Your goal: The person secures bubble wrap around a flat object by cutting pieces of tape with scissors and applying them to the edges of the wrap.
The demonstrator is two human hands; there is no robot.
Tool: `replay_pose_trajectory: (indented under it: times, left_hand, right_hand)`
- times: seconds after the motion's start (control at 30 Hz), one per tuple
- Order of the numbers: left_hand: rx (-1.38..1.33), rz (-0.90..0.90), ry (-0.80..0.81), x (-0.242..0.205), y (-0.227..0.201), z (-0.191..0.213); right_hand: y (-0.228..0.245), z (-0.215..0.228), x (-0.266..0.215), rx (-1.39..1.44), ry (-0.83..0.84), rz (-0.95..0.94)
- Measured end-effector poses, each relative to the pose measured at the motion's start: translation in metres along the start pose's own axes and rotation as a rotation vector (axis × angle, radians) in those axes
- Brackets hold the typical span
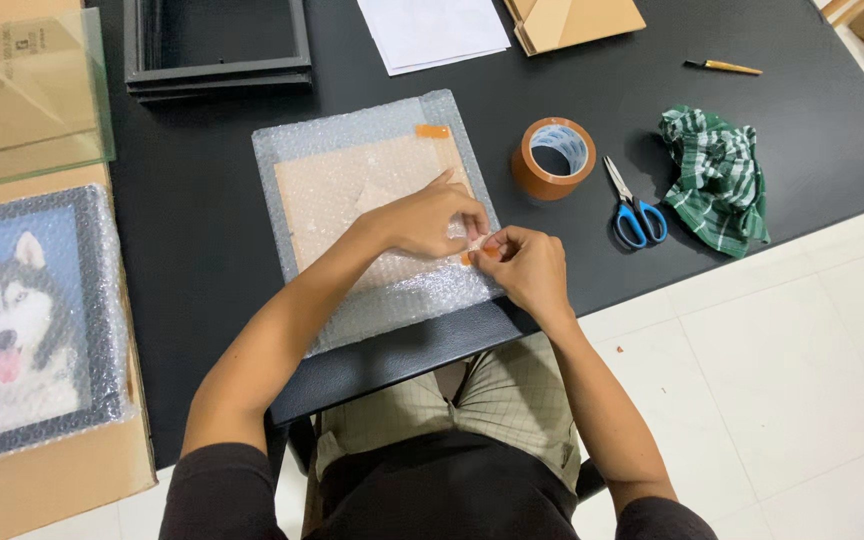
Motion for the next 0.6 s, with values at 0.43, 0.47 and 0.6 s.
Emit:
replay_pose_trajectory:
  times: [0.43, 0.47, 0.6]
  left_hand:
    - [0.15, -0.093, -0.093, -0.004, 0.013, -0.021]
    - [0.17, -0.114, -0.117, -0.005, 0.016, -0.024]
    - [0.218, -0.15, -0.244, -0.012, 0.009, -0.02]
  right_hand:
    - [-0.013, -0.004, 0.007, -0.138, 0.04, 0.117]
    - [-0.012, -0.004, 0.005, -0.236, 0.025, 0.141]
    - [0.005, 0.013, -0.004, -0.317, -0.098, 0.198]
Point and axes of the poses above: each hand's wrist, its own x-axis towards the middle knuckle, its own z-axis out of the back of the hand, y = z × x, the point moved 6 cm from there along x, towards the middle knuckle, and after that the axes turned 6 degrees about x, right-handed, at the moved point
